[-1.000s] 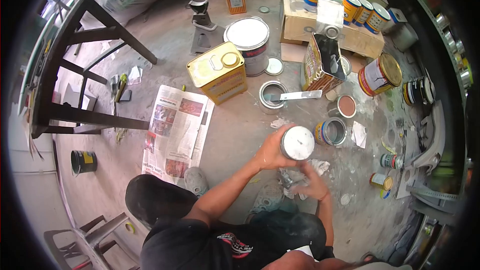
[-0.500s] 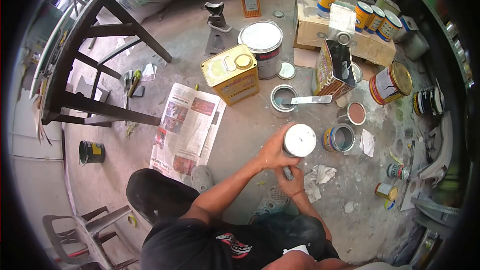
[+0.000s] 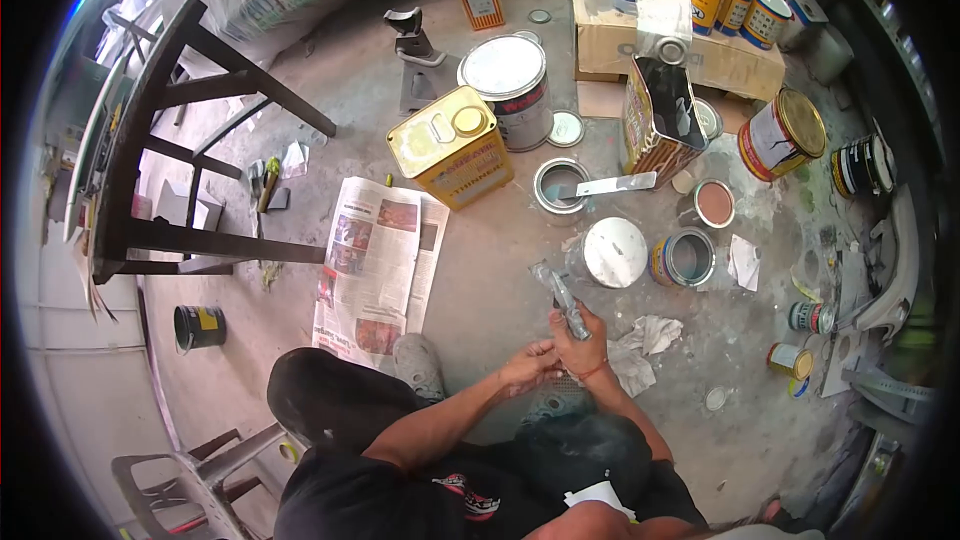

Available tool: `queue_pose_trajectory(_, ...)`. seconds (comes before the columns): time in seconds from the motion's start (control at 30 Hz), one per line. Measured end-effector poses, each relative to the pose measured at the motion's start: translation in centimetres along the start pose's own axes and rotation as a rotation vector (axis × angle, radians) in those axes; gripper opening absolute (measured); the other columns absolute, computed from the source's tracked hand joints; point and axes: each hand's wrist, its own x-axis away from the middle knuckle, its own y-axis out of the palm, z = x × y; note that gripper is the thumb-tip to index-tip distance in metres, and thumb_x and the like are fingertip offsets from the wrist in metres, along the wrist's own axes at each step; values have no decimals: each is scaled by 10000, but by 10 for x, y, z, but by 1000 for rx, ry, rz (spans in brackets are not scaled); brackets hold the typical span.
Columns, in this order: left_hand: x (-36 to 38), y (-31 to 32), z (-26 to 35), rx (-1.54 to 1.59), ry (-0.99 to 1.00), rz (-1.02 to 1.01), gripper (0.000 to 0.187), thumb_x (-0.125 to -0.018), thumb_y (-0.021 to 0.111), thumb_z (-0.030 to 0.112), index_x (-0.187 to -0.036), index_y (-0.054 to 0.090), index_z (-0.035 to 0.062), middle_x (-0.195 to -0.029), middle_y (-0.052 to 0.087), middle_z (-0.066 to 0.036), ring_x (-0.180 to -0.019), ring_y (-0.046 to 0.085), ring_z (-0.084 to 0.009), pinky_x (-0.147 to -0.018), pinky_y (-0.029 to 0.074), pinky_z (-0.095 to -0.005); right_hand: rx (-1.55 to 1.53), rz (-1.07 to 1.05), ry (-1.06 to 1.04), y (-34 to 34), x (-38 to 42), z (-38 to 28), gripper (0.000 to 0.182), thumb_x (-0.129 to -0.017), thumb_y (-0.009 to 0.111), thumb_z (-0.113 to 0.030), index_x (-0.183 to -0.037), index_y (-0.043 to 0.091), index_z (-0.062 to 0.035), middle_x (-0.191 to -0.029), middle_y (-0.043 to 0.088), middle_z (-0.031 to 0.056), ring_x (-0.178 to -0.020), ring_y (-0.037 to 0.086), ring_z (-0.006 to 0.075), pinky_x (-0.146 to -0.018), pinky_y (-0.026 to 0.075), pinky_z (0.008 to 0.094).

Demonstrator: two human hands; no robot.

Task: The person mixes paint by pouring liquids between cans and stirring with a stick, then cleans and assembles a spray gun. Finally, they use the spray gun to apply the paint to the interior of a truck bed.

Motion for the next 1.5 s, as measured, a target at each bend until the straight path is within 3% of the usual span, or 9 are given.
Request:
queue_pose_trajectory(0.1, -5, 9, 10, -16, -28, -17, 217, -1044, 546, 186, -1228, 605, 86, -1138, 653, -20, -1004, 626, -119, -894, 519, -296, 29, 9, -31, 1, -1, 5, 330, -957, 680, -321, -1020, 663, 3, -708, 634, 30, -660, 577, 118, -592, 472, 307)
queue_pose_trajectory(0.17, -5, 5, 8, -25, -45, -30, 227, -1052, 531, 182, -1251, 599, 95, -1135, 657, -8, -997, 628, -92, -890, 521, -268, -6, 14, 41, -1, -1, 1, 317, -929, 681, -266, -1125, 664, -17, -772, 669, 156, -686, 664, 253, -636, 508, 372)
queue_pose_trajectory(0.27, -14, -12, 4, -9, -55, -171, 245, -1013, 595, 147, -1246, 605, 71, -1169, 649, -45, -1068, 625, -147, -925, 516, -318, -101, 8, 195, 1, -5, -6, 301, -939, 667, -290, -1065, 663, -16, -743, 655, 151, -667, 653, 258, -619, 495, 380)
queue_pose_trajectory(0.37, -14, -10, 11, 81, -15, -177, 247, -1001, 613, 137, -1238, 607, 68, -1157, 651, -39, -1044, 630, -138, -900, 523, -309, -28, 49, 75, 3, -15, -18, 330, -947, 654, -339, -999, 649, -13, -721, 639, 145, -647, 634, 262, -605, 482, 387)
queue_pose_trajectory(0.47, -14, -13, 16, -35, 27, -150, 272, -994, 622, 136, -1255, 599, 65, -1157, 651, -39, -1043, 633, -139, -889, 531, -309, -29, 22, 146, 4, -22, -16, 377, -956, 639, -386, -969, 636, -9, -710, 631, 145, -647, 636, 272, -602, 479, 393)
queue_pose_trajectory(0.57, -13, -8, 20, -105, 86, -108, 194, -1027, 582, 168, -1186, 635, 71, -983, 643, 20, -847, 578, -53, -722, 483, -234, -22, 38, 120, 7, -23, -14, 401, -954, 640, -411, -965, 633, -10, -703, 625, 146, -640, 630, 279, -598, 476, 397)
queue_pose_trajectory(0.63, -14, -12, 19, -122, 44, -110, 294, -990, 623, 133, -1276, 589, 73, -1177, 643, -29, -1043, 630, -128, -881, 536, -308, -23, 26, 143, 7, -23, -12, 409, -952, 644, -419, -967, 633, -10, -703, 625, 147, -642, 630, 280, -600, 477, 397)
queue_pose_trajectory(1.3, -14, -6, 13, -213, 29, -78, 264, -1005, 597, 158, -1251, 621, 65, -1113, 674, -21, -1004, 631, -115, -874, 513, -291, 40, 86, 145, 9, -17, -11, 420, -940, 663, -426, -1006, 636, -12, -723, 633, 148, -669, 638, 270, -616, 481, 399)
queue_pose_trajectory(1.5, -16, -8, 5, -283, 37, -122, 298, -1031, 563, 204, -1312, 581, 108, -1161, 643, 9, -1050, 604, -95, -904, 517, -289, 41, -2, 168, -1, -11, 5, 389, -942, 675, -386, -1036, 649, -9, -731, 647, 140, -675, 632, 190, -602, 475, 358)
